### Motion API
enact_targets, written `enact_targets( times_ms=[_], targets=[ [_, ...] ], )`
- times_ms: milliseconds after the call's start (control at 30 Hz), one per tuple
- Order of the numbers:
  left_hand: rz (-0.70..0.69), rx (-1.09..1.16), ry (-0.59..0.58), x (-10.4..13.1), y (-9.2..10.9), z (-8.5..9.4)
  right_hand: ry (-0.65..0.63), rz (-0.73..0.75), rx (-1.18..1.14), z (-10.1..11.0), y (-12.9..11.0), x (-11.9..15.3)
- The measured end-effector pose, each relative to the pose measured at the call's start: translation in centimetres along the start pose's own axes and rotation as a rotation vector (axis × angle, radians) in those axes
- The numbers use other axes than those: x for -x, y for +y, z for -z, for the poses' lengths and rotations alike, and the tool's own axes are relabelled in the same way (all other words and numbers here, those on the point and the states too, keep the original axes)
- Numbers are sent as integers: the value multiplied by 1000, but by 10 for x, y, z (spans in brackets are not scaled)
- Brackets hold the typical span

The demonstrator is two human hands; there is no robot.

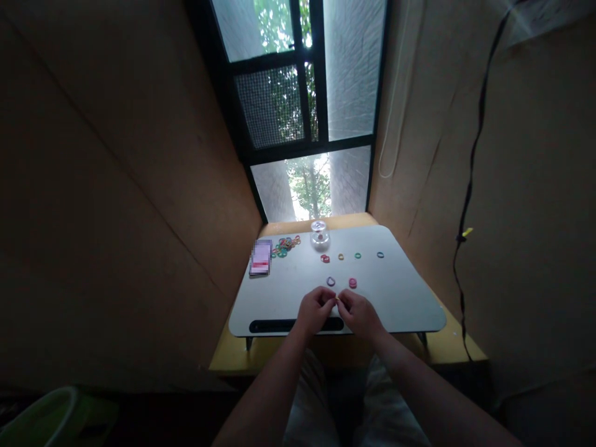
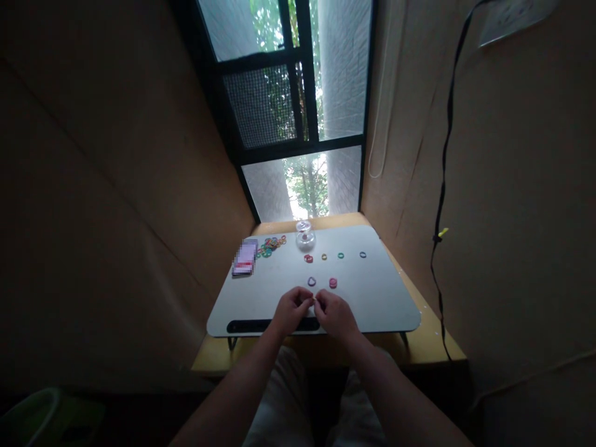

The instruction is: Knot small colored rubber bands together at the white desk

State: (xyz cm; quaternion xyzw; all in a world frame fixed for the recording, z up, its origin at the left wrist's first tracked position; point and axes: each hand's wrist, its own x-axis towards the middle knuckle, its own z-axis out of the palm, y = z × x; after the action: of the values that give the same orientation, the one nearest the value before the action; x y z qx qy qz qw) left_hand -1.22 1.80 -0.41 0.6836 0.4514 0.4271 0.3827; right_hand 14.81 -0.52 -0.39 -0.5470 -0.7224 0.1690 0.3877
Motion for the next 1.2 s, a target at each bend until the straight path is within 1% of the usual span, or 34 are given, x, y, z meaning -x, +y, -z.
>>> enact_targets(
  times_ms=[100, 267, 633, 967, 1200],
  targets=[
    [3, -56, 42, -1, -1, -1, -2, -4, 7, 0, -1, 0],
    [-6, -85, 67, -1, -4, -1, -3, 4, 11, -1, -1, 0],
    [2, -83, 87, -2, 0, -1, 1, 1, 15, -3, -1, 0],
    [16, -52, 80, -1, 3, -1, -11, -1, -6, -3, 2, 1],
    [26, -33, 73, 0, 5, -1, 15, -4, -37, -3, 1, 1]
  ],
)
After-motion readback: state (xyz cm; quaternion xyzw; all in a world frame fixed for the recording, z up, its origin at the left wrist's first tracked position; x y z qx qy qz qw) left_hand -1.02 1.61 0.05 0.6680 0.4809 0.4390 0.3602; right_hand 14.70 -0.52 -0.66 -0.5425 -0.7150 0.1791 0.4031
